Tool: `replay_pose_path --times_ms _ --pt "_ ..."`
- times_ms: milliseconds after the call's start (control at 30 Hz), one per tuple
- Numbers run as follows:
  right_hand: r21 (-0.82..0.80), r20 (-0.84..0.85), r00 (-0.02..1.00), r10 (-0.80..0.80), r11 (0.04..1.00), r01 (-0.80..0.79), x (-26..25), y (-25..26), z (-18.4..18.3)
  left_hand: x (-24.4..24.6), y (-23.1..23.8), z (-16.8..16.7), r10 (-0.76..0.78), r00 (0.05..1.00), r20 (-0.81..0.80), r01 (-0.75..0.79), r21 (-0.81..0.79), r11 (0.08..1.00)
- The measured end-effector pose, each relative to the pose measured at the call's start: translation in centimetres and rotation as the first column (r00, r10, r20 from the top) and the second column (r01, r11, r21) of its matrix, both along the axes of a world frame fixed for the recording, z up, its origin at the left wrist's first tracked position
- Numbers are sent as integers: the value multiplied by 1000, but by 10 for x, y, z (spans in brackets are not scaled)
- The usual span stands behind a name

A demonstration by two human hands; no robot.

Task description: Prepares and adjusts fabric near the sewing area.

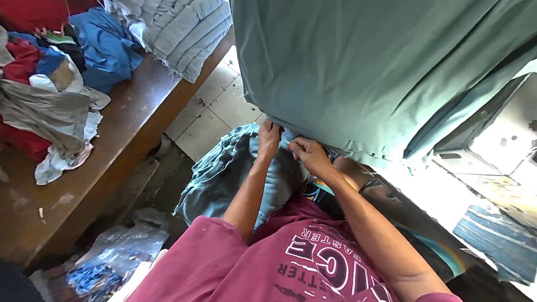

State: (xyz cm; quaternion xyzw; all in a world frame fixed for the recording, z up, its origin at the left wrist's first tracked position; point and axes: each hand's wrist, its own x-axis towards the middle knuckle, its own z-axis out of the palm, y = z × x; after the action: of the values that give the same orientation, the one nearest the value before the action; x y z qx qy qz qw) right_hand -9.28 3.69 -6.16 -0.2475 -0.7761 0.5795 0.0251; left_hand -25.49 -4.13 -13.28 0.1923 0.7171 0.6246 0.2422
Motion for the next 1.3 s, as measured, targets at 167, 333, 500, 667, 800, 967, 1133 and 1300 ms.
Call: replay_pose_path --times_ms 167,333,500,667,800,967,1133,1300 --pt "-17 -22 1000 -21 1000 21 1 7 5 34 -44 -2 -129 978 -162 131 0 991" --pt "-4 -23 1000 -4 1000 4 -12 1 5 42 -68 -9 -124 964 -234 134 25 991" --pt "75 30 998 53 996 -56 -32 -10 15 40 -74 -3 -156 942 -298 151 -37 988" --pt "298 72 997 32 953 -52 -36 -21 19 47 -75 -6 -189 930 -314 170 -87 982" --pt "284 102 994 38 957 -66 -25 -15 8 40 -73 -5 -182 973 -141 165 -129 978" --pt "137 106 993 46 989 -60 -5 -15 -2 -10 -23 -4 -87 935 345 12 215 977" --pt "96 57 996 71 992 -76 -1 -19 -3 -38 14 -14 -158 922 355 -30 472 881" --pt "7 37 999 37 999 -37 8 -10 -12 -9 -24 -13 -184 936 299 52 401 915"
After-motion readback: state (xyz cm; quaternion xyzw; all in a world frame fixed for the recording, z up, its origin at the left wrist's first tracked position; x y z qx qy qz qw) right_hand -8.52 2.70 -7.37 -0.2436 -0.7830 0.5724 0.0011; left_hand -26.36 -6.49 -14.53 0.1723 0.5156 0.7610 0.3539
